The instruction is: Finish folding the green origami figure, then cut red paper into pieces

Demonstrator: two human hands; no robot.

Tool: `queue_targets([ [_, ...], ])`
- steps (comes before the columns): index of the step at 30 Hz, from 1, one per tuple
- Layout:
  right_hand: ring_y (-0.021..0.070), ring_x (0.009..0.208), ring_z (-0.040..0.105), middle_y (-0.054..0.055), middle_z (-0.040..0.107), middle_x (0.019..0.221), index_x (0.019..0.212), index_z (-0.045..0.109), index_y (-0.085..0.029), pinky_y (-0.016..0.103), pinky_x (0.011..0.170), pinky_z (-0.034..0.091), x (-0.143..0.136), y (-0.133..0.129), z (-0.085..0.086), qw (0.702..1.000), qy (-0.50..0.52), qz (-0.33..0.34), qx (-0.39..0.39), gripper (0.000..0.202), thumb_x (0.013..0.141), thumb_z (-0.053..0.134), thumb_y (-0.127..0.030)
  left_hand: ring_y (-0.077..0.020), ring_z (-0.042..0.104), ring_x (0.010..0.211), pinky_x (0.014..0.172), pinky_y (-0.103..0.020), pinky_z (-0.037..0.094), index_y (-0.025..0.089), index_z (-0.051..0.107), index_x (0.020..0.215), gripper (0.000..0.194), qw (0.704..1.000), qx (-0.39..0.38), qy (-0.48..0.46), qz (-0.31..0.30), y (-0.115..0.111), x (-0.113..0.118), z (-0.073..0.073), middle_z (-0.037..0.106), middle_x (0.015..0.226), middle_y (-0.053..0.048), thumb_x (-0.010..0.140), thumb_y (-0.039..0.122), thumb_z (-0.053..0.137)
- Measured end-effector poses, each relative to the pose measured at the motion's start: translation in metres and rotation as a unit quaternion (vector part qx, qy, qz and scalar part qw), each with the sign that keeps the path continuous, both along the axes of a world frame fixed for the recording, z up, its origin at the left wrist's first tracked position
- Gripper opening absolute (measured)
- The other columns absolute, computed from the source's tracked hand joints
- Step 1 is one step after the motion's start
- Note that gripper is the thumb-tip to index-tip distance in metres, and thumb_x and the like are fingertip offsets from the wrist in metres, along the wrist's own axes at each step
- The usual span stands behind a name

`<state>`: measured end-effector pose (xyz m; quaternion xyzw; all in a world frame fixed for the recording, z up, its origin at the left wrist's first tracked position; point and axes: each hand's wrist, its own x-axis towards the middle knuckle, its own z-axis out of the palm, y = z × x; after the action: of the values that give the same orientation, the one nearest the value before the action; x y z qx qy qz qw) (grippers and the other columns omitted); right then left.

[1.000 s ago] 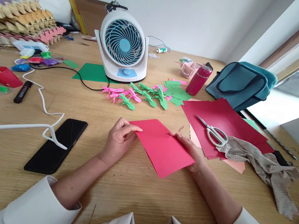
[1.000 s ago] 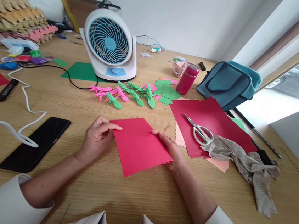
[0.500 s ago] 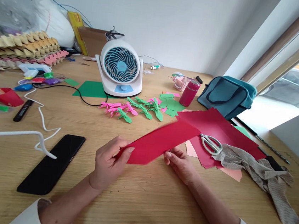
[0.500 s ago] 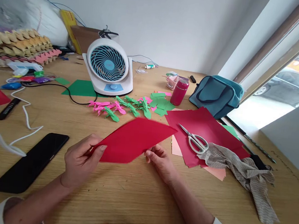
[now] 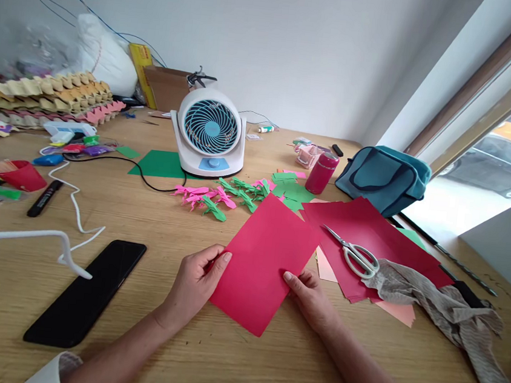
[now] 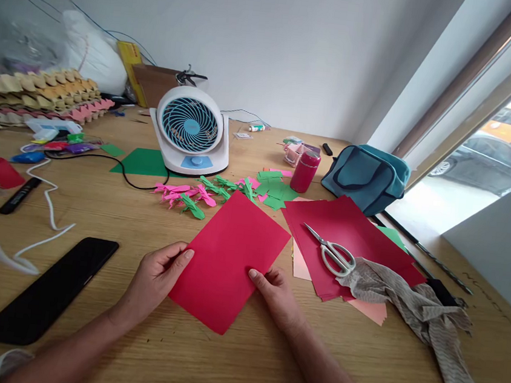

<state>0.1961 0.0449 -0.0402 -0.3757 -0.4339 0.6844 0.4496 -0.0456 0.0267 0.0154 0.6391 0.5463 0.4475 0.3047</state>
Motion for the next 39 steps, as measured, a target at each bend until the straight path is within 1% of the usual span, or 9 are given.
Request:
queue_targets([
  [3, 0.0209, 0.086, 0.069, 0.004, 0.076, 0.096, 0.101, 0.076, -0.025, 0.036, 0.087, 0.052, -0.001, -0.002, 0.005, 1.000, 0.015, 0.012, -0.002, 0.025, 0.082, 0.074, -0.041, -0.0104, 0.030, 0.058, 0.054, -0.023, 0.028, 0.020, 0.039, 0.063, 0.038, 1.000, -0.010, -0.003, -0.023, 0.002, 0.000, -0.004, 0.029, 0.061, 0.005, 0.095, 0.041, 0.044],
  [6, 0.0219, 0.089, 0.070, 0.004, 0.076, 0.102, 0.106, 0.074, -0.027, 0.037, 0.089, 0.053, 0.000, -0.003, 0.007, 1.000, 0.027, 0.006, -0.005, 0.028, 0.081, 0.075, -0.040, -0.0105, 0.030, 0.058, 0.053, -0.022, 0.029, 0.020, 0.039, 0.062, 0.040, 0.999, -0.030, -0.017, -0.039, 0.003, 0.000, -0.007, 0.030, 0.060, 0.005, 0.094, 0.042, 0.047],
  [12, 0.0241, 0.091, 0.071, 0.006, 0.076, 0.104, 0.103, 0.073, -0.023, 0.036, 0.084, 0.055, 0.000, -0.005, 0.010, 1.000, -0.005, 0.009, -0.006, 0.034, 0.077, 0.078, -0.044, -0.0125, 0.044, 0.060, 0.054, -0.022, 0.036, 0.018, 0.052, 0.062, 0.041, 0.988, -0.103, -0.091, -0.076, 0.005, 0.001, -0.009, 0.049, 0.061, 0.002, 0.085, 0.051, 0.058],
  [16, 0.0256, 0.094, 0.070, 0.005, 0.076, 0.104, 0.101, 0.073, -0.025, 0.037, 0.083, 0.057, 0.000, -0.005, 0.011, 0.999, -0.011, -0.030, -0.026, 0.037, 0.071, 0.082, -0.044, -0.0136, 0.049, 0.060, 0.055, -0.024, 0.040, 0.016, 0.059, 0.067, 0.043, 0.965, -0.179, -0.142, -0.126, 0.004, 0.003, -0.012, 0.056, 0.064, 0.000, 0.084, 0.056, 0.059],
  [18, 0.0250, 0.093, 0.071, 0.005, 0.077, 0.103, 0.100, 0.073, -0.024, 0.037, 0.082, 0.057, 0.000, -0.005, 0.012, 0.999, -0.009, -0.028, -0.026, 0.035, 0.072, 0.082, -0.042, -0.0135, 0.050, 0.059, 0.055, -0.024, 0.041, 0.016, 0.061, 0.071, 0.042, 0.957, -0.201, -0.159, -0.137, 0.004, 0.004, -0.014, 0.058, 0.065, 0.000, 0.083, 0.057, 0.060],
  [25, 0.0246, 0.091, 0.072, 0.006, 0.077, 0.101, 0.103, 0.074, -0.023, 0.036, 0.081, 0.058, 0.000, -0.007, 0.017, 0.999, -0.012, 0.014, -0.028, 0.036, 0.072, 0.083, -0.039, -0.0140, 0.050, 0.057, 0.050, -0.024, 0.040, 0.016, 0.061, 0.065, 0.044, 0.966, -0.180, -0.149, -0.114, 0.002, 0.006, -0.016, 0.056, 0.059, 0.000, 0.081, 0.057, 0.062],
  [30, 0.0237, 0.086, 0.073, 0.008, 0.077, 0.099, 0.104, 0.073, -0.020, 0.035, 0.078, 0.058, 0.000, -0.006, 0.014, 0.999, 0.018, 0.013, -0.048, 0.038, 0.072, 0.082, -0.039, -0.0126, 0.046, 0.054, 0.049, -0.024, 0.037, 0.016, 0.062, 0.063, 0.044, 0.970, -0.172, -0.130, -0.115, 0.002, 0.006, -0.014, 0.054, 0.057, 0.001, 0.082, 0.055, 0.061],
  [36, 0.0214, 0.074, 0.072, 0.008, 0.078, 0.087, 0.089, 0.075, -0.019, 0.033, 0.072, 0.056, -0.001, -0.003, 0.015, 0.996, 0.042, -0.011, -0.080, 0.031, 0.071, 0.083, -0.043, -0.0113, 0.041, 0.052, 0.048, -0.023, 0.032, 0.016, 0.059, 0.060, 0.045, 0.973, -0.161, -0.117, -0.118, 0.002, 0.006, -0.015, 0.046, 0.054, 0.002, 0.083, 0.054, 0.059],
  [39, 0.0213, 0.071, 0.072, 0.007, 0.078, 0.084, 0.088, 0.075, -0.018, 0.033, 0.070, 0.056, -0.002, -0.002, 0.016, 0.996, 0.034, -0.010, -0.076, 0.033, 0.070, 0.083, -0.044, -0.0107, 0.038, 0.053, 0.048, -0.023, 0.030, 0.017, 0.054, 0.058, 0.045, 0.977, -0.150, -0.102, -0.111, 0.001, 0.005, -0.016, 0.041, 0.055, 0.003, 0.085, 0.052, 0.057],
])
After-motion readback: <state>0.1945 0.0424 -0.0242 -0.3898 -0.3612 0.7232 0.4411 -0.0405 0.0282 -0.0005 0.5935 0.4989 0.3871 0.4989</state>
